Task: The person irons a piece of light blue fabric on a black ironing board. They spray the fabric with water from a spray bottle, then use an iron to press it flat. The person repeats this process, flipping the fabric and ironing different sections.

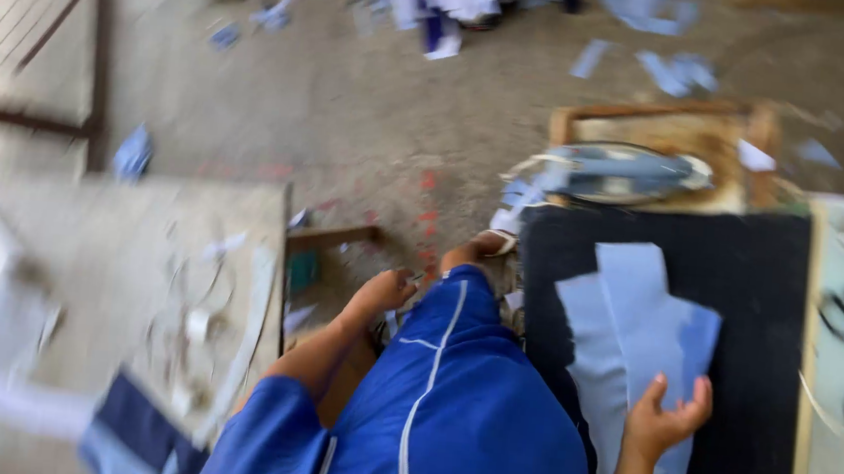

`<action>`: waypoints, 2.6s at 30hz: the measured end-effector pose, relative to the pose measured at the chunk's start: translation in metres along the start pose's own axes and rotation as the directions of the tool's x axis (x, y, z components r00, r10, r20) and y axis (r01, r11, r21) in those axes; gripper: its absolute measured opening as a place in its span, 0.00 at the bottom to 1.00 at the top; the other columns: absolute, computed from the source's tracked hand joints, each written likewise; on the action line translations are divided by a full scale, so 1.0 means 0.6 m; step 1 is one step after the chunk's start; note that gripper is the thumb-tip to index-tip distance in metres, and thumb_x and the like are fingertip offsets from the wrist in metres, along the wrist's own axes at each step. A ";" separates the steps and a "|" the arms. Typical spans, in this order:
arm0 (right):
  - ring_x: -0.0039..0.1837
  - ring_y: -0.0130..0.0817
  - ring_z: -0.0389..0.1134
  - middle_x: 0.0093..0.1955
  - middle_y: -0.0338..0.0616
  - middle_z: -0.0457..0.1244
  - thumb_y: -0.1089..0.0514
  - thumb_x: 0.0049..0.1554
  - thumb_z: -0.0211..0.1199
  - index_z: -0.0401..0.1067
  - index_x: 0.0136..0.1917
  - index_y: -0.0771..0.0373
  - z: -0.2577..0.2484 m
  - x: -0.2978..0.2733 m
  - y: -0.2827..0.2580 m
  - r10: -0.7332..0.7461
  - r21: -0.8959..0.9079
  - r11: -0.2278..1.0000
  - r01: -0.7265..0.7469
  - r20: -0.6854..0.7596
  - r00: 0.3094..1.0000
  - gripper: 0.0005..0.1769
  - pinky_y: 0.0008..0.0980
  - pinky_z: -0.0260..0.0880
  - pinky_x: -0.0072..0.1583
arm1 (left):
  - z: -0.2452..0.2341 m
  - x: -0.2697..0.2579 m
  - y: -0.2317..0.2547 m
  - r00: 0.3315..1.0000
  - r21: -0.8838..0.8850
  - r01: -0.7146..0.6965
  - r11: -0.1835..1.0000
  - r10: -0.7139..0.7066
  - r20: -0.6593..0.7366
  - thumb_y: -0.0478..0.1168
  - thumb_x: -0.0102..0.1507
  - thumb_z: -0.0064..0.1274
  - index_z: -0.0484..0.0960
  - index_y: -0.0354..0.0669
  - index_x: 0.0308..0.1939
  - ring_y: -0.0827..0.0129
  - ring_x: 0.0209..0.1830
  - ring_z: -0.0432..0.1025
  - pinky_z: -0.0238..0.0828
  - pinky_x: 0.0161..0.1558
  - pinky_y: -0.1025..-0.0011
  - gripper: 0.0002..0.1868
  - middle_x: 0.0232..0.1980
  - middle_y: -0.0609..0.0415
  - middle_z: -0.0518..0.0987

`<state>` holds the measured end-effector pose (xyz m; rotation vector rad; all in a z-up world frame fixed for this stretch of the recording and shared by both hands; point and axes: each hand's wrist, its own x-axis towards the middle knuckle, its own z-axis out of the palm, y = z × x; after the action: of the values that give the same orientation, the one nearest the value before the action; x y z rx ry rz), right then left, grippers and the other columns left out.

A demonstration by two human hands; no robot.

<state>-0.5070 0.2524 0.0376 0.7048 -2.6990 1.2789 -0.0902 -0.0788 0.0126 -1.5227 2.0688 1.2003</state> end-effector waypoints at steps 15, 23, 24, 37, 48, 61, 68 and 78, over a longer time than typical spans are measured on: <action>0.70 0.59 0.68 0.64 0.65 0.67 0.71 0.65 0.69 0.71 0.68 0.72 -0.029 -0.149 -0.061 0.523 0.171 0.842 -0.512 -0.493 0.696 0.19 0.43 0.74 0.60 | -0.161 0.414 0.690 0.475 0.255 -0.865 0.432 0.870 0.135 0.55 0.70 0.57 0.77 0.38 0.68 0.46 0.53 0.81 0.68 0.62 0.49 0.30 0.53 0.40 0.85; 0.70 0.52 0.68 0.64 0.57 0.69 0.64 0.65 0.69 0.73 0.68 0.68 0.058 -0.193 -0.183 0.700 0.263 0.672 -0.692 -0.531 0.478 0.19 0.39 0.74 0.61 | -0.064 0.476 0.704 0.650 0.276 -0.754 0.595 0.621 0.438 0.61 0.70 0.55 0.61 0.39 0.79 0.30 0.54 0.79 0.73 0.55 0.37 0.42 0.52 0.26 0.83; 0.70 0.49 0.69 0.64 0.54 0.69 0.62 0.64 0.70 0.74 0.68 0.65 0.062 -0.192 -0.192 0.719 0.271 0.647 -0.713 -0.528 0.452 0.20 0.39 0.74 0.62 | -0.061 0.473 0.709 0.673 0.141 -0.711 0.689 0.609 0.421 0.57 0.69 0.57 0.63 0.37 0.77 0.43 0.39 0.80 0.76 0.38 0.49 0.40 0.43 0.33 0.84; 0.76 0.48 0.63 0.71 0.50 0.66 0.54 0.65 0.67 0.71 0.72 0.60 -0.007 -0.146 -0.150 0.776 0.220 0.589 -0.777 -0.422 0.469 0.24 0.38 0.70 0.69 | -0.118 0.183 0.831 0.403 0.368 -0.912 0.181 0.562 0.722 0.74 0.62 0.53 0.72 0.60 0.77 0.40 0.54 0.80 0.78 0.57 0.47 0.44 0.53 0.37 0.86; 0.73 0.49 0.65 0.64 0.43 0.67 0.53 0.63 0.67 0.74 0.71 0.52 -0.052 -0.097 0.104 0.439 -0.356 0.725 -0.589 -0.421 0.794 0.23 0.54 0.73 0.64 | 0.202 0.131 0.926 0.126 0.202 -0.971 -0.124 0.453 0.883 0.69 0.65 0.53 0.78 0.55 0.72 0.51 0.57 0.81 0.80 0.57 0.55 0.37 0.56 0.46 0.87; 0.63 0.36 0.63 0.48 0.31 0.66 0.38 0.59 0.68 0.77 0.49 0.45 -0.144 -0.129 0.227 0.624 -0.587 0.645 -0.490 0.033 0.781 0.13 0.52 0.56 0.67 | 0.298 0.028 0.970 0.291 0.316 -0.907 -0.277 0.130 0.948 0.78 0.62 0.44 0.68 0.74 0.78 0.49 0.64 0.78 0.75 0.65 0.54 0.42 0.61 0.44 0.84; 0.60 0.40 0.69 0.49 0.32 0.71 0.42 0.60 0.65 0.77 0.51 0.42 -0.219 -0.160 0.236 0.641 -0.613 0.620 -0.489 0.036 0.767 0.09 0.53 0.60 0.64 | 0.318 0.016 0.966 0.316 0.337 -0.900 -0.277 0.121 0.941 0.79 0.63 0.42 0.64 0.78 0.79 0.46 0.66 0.76 0.73 0.66 0.51 0.42 0.62 0.39 0.83; 0.63 0.39 0.73 0.57 0.33 0.73 0.35 0.63 0.59 0.78 0.59 0.41 -0.201 -0.092 0.195 0.731 -0.534 0.625 -0.570 0.143 0.667 0.17 0.51 0.61 0.66 | 0.331 -0.036 0.952 0.154 0.197 -0.937 -0.288 0.165 0.974 0.76 0.66 0.39 0.68 0.62 0.78 0.46 0.65 0.76 0.74 0.66 0.51 0.42 0.63 0.40 0.83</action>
<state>-0.5238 0.4276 0.0182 -0.2043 -3.5494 0.5159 -0.6363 0.1362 0.1590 0.9350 2.1426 0.1352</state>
